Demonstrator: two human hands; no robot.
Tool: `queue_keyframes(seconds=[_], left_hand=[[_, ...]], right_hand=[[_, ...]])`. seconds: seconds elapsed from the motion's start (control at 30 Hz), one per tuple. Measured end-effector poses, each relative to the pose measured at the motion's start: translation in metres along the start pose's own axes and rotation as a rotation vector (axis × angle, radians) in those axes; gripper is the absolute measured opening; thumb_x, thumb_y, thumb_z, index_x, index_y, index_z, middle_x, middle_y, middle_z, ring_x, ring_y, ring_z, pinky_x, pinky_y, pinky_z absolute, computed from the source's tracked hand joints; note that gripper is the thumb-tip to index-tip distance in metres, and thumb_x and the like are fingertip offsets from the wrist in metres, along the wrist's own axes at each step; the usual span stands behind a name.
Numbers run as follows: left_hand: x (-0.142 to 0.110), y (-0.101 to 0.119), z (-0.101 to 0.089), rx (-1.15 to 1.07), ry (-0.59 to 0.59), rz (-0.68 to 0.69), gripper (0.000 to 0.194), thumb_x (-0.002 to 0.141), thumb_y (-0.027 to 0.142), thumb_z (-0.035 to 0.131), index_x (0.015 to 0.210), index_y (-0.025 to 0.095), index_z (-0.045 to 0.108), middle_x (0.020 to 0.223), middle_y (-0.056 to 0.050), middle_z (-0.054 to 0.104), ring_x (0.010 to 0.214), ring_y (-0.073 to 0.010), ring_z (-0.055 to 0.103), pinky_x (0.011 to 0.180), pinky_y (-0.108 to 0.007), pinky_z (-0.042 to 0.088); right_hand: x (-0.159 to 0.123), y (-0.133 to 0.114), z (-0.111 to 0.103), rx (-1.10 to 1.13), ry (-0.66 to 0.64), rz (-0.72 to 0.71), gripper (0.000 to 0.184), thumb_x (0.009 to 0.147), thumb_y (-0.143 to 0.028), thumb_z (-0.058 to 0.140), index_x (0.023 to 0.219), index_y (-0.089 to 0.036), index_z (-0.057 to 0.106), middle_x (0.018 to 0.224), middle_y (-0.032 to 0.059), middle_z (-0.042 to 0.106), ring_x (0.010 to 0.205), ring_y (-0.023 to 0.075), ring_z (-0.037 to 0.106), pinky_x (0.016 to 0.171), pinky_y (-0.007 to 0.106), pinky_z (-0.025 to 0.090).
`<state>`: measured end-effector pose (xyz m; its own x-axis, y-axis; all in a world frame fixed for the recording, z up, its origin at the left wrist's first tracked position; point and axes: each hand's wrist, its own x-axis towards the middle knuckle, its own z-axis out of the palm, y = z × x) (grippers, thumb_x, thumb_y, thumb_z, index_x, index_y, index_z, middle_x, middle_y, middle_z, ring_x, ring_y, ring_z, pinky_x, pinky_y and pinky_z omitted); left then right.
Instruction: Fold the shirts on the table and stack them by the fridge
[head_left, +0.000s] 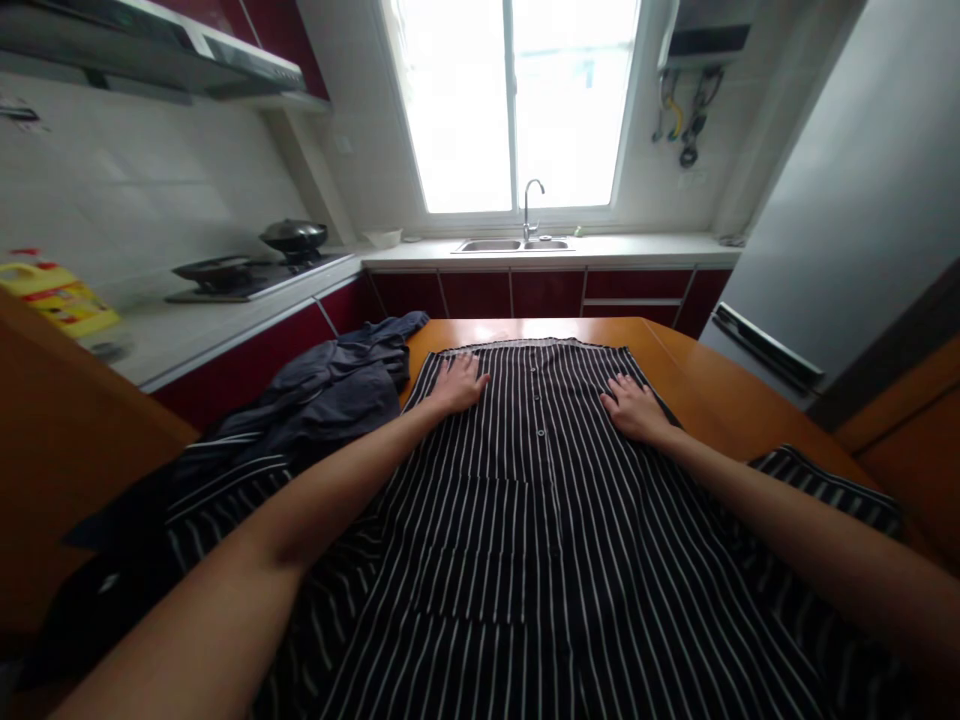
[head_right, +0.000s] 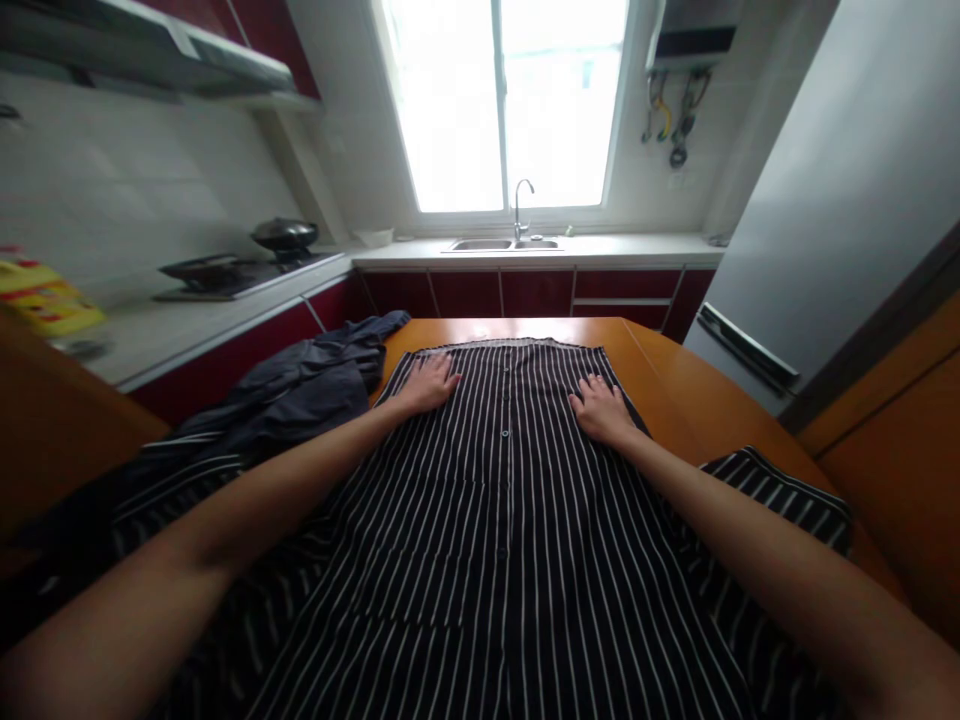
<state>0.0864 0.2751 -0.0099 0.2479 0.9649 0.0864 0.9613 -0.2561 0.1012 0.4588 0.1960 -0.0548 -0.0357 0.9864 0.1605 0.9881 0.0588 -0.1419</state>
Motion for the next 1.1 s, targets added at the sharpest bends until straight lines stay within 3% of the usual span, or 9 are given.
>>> queue_keyframes(seconds=[0.13,0.27,0.37,0.43,0.57,0.67,0.77,0.93,1.1], left_hand=[[-0.039,0.026,0.015,-0.03,-0.061,0.281,0.072,0.101,0.063,0.022,0.161,0.023,0.025,0.169,-0.006,0.014,0.156,-0.0288,0.006,0.124,-0.05,0.006],[-0.057,-0.002,0.008,0.0,-0.115,0.102,0.071,0.102,0.06,0.02,0.159,0.019,0.026,0.168,-0.011,0.016,0.155,-0.0303,0.01,0.123,-0.052,0.011],[-0.061,-0.035,-0.016,0.027,-0.111,-0.045,0.069,0.105,0.051,0.021,0.156,0.005,0.028,0.163,-0.024,0.023,0.153,-0.0338,0.019,0.12,-0.052,0.019],[-0.071,-0.044,-0.032,0.035,-0.096,-0.033,0.067,0.105,0.045,0.021,0.154,0.0,0.029,0.162,-0.026,0.026,0.152,-0.0329,0.022,0.12,-0.049,0.02],[-0.126,-0.016,-0.041,0.022,-0.104,0.126,0.065,0.105,0.048,0.024,0.156,0.008,0.031,0.164,-0.016,0.027,0.154,-0.0266,0.02,0.123,-0.04,0.017],[-0.184,0.018,-0.03,-0.044,-0.196,0.283,0.074,0.103,0.061,0.022,0.161,0.014,0.021,0.167,-0.014,0.02,0.155,-0.031,0.012,0.123,-0.049,0.014],[-0.228,0.028,-0.022,-0.049,-0.261,0.217,0.079,0.101,0.067,0.023,0.162,0.019,0.016,0.168,-0.012,0.009,0.155,-0.0368,0.003,0.12,-0.061,0.01],[-0.261,0.006,-0.028,0.067,-0.155,-0.033,0.071,0.103,0.058,0.025,0.159,0.014,0.027,0.166,-0.018,0.015,0.154,-0.0407,0.007,0.116,-0.072,0.007],[-0.291,0.042,-0.033,0.085,-0.103,0.208,0.063,0.104,0.05,0.034,0.155,0.013,0.037,0.164,-0.018,0.026,0.154,-0.0365,0.013,0.119,-0.066,0.009]], right_hand=[[-0.001,-0.002,0.002,-0.004,0.031,-0.002,0.06,0.103,-0.043,0.027,0.148,-0.008,0.047,0.16,0.0201,0.036,0.15,0.0319,0.027,0.121,0.053,0.022],[-0.002,0.001,-0.001,0.056,0.068,-0.047,0.059,0.103,-0.042,0.028,0.144,-0.006,0.051,0.157,0.0211,0.04,0.149,0.0319,0.032,0.119,0.051,0.027],[-0.01,0.002,-0.009,0.074,0.093,-0.042,0.059,0.102,-0.039,0.028,0.143,-0.003,0.051,0.156,0.0229,0.041,0.147,0.0329,0.034,0.119,0.052,0.028],[-0.022,-0.003,-0.015,0.066,0.096,-0.004,0.06,0.102,-0.037,0.026,0.143,-0.002,0.05,0.156,0.0247,0.041,0.147,0.0356,0.033,0.118,0.056,0.028],[-0.07,-0.035,-0.02,0.082,0.063,-0.092,0.061,0.102,-0.039,0.025,0.146,-0.003,0.048,0.157,0.0235,0.038,0.149,0.0358,0.029,0.118,0.059,0.026],[-0.113,-0.062,-0.016,0.127,0.034,-0.212,0.062,0.102,-0.042,0.026,0.152,-0.008,0.042,0.161,0.0186,0.033,0.152,0.0318,0.025,0.119,0.056,0.026],[-0.143,-0.068,-0.01,0.135,0.004,-0.237,0.065,0.101,-0.046,0.028,0.155,-0.01,0.038,0.162,0.0171,0.032,0.152,0.0303,0.024,0.121,0.055,0.024],[-0.166,-0.057,-0.02,0.127,0.034,-0.059,0.065,0.101,-0.042,0.029,0.151,-0.002,0.042,0.16,0.0228,0.034,0.151,0.0326,0.025,0.121,0.053,0.022],[-0.212,-0.105,-0.037,0.188,-0.046,-0.133,0.065,0.102,-0.044,0.031,0.154,-0.006,0.038,0.163,0.018,0.029,0.153,0.0291,0.021,0.123,0.052,0.019]])
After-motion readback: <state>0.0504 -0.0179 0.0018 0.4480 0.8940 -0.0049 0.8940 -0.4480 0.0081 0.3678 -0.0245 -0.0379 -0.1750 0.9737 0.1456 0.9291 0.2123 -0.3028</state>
